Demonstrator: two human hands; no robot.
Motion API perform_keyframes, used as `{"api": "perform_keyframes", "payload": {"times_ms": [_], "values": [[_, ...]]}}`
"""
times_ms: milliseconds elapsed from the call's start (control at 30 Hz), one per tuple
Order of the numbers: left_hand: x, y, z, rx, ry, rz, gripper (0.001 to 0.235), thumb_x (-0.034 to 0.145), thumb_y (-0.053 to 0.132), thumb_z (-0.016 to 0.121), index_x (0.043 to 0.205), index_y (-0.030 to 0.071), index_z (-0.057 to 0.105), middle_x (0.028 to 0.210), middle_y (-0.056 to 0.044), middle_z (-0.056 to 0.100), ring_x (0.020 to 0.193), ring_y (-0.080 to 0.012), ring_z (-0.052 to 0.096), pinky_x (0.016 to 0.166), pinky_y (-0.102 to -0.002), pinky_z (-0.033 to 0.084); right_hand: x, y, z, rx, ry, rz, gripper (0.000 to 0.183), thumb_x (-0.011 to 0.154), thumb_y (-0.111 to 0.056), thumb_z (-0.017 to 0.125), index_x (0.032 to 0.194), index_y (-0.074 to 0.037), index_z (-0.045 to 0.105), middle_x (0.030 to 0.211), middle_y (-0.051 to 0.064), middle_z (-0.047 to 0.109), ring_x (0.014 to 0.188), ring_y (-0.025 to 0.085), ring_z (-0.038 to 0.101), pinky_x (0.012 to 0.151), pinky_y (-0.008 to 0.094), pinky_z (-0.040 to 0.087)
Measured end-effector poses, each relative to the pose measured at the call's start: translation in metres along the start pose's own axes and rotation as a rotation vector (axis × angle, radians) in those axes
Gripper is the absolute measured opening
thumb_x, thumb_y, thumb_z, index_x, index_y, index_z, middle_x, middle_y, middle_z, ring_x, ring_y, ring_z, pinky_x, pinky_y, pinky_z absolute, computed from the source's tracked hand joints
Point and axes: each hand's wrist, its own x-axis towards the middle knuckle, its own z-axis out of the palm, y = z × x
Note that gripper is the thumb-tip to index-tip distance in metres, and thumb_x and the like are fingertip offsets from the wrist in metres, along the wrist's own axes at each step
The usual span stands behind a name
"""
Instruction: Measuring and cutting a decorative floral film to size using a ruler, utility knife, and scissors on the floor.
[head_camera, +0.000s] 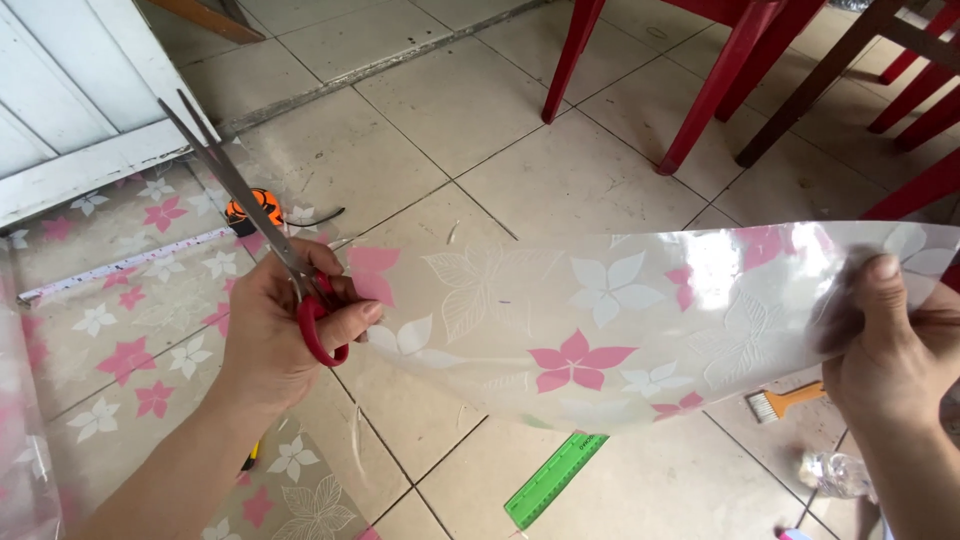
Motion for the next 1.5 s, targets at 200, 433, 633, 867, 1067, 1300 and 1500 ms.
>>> {"api": "perform_keyframes", "payload": {"times_ms": [200,433,633,867,1067,1300,1500], "values": [[-0.004,-0.004,0.012,-0.021,0.028,0.035,0.040,0.069,-0.010,0.083,0.096,0.006,0.059,0.077,-0.013,0.071,0.068,-0.0243,0.075,0.052,-0.032,0.061,0.006,0.049,-0.025,0.025,0.298,0.125,0.039,0.123,-0.051,0.066,0.097,-0.023,0.060,0.091,-0.010,0.062,0.088,0.003,0.064,0.071,0.024,0.052],[-0.015,0.002,0.065,-0.018,-0.152,0.032,0.037,0.071,-0.004,0.086,0.093,0.012,0.061,0.084,-0.011,0.079,0.075,-0.0151,0.077,0.055,-0.028,0.060,0.000,-0.064,0.062,-0.661,-0.320,-0.843,0.091,0.082,-0.040,0.066,0.141,0.026,0.047,0.146,0.046,0.046,0.140,0.060,0.045,0.128,0.065,0.033],[-0.027,0.009,0.090,-0.047,-0.254,0.048,0.033,0.075,-0.005,0.084,0.093,0.008,0.059,0.083,-0.016,0.080,0.083,-0.0206,0.081,0.074,-0.030,0.069,-0.032,-0.093,0.136,-0.514,-0.525,-0.565,0.046,0.083,-0.053,0.065,0.086,-0.007,0.072,0.081,0.006,0.074,0.074,0.019,0.069,0.089,0.050,0.048],[-0.041,0.015,0.088,-0.110,-0.220,0.076,0.035,0.077,-0.007,0.081,0.094,0.008,0.054,0.089,-0.023,0.080,0.084,-0.0230,0.081,0.071,-0.030,0.064,-0.046,-0.071,0.131,-0.180,-0.630,0.047,0.036,0.066,-0.042,0.086,0.071,-0.008,0.073,0.056,-0.005,0.052,0.055,0.007,0.038,0.046,0.026,0.028],[-0.039,0.025,0.067,0.254,-0.374,0.127,0.033,0.075,0.012,0.088,0.098,0.006,0.066,0.078,-0.008,0.081,0.071,-0.0085,0.078,0.070,-0.022,0.067,-0.039,-0.070,0.111,-0.145,-0.635,-0.119,0.028,0.060,-0.025,0.092,0.062,-0.007,0.071,0.044,-0.006,0.047,0.045,0.003,0.029,0.039,0.024,0.020],[-0.013,0.043,0.034,0.805,-0.783,0.294,0.054,0.077,0.041,0.083,0.119,0.009,0.075,0.063,0.004,0.058,0.051,-0.0112,0.057,0.052,-0.023,0.059,-0.012,-0.071,0.094,-0.132,-0.737,-0.451,0.036,0.048,-0.034,0.091,0.061,-0.010,0.067,0.042,-0.006,0.052,0.037,0.004,0.037,0.035,0.019,0.028],[-0.007,0.066,0.034,1.235,-0.917,-0.181,0.049,0.079,0.041,0.088,0.127,0.033,0.079,0.057,0.005,0.055,0.054,-0.0153,0.052,0.055,-0.030,0.049,-0.011,-0.079,0.097,-0.162,-0.822,-0.564,0.042,0.049,-0.041,0.091,0.057,-0.014,0.060,0.043,-0.005,0.038,0.038,0.009,0.032,0.036,0.023,0.024]]}}
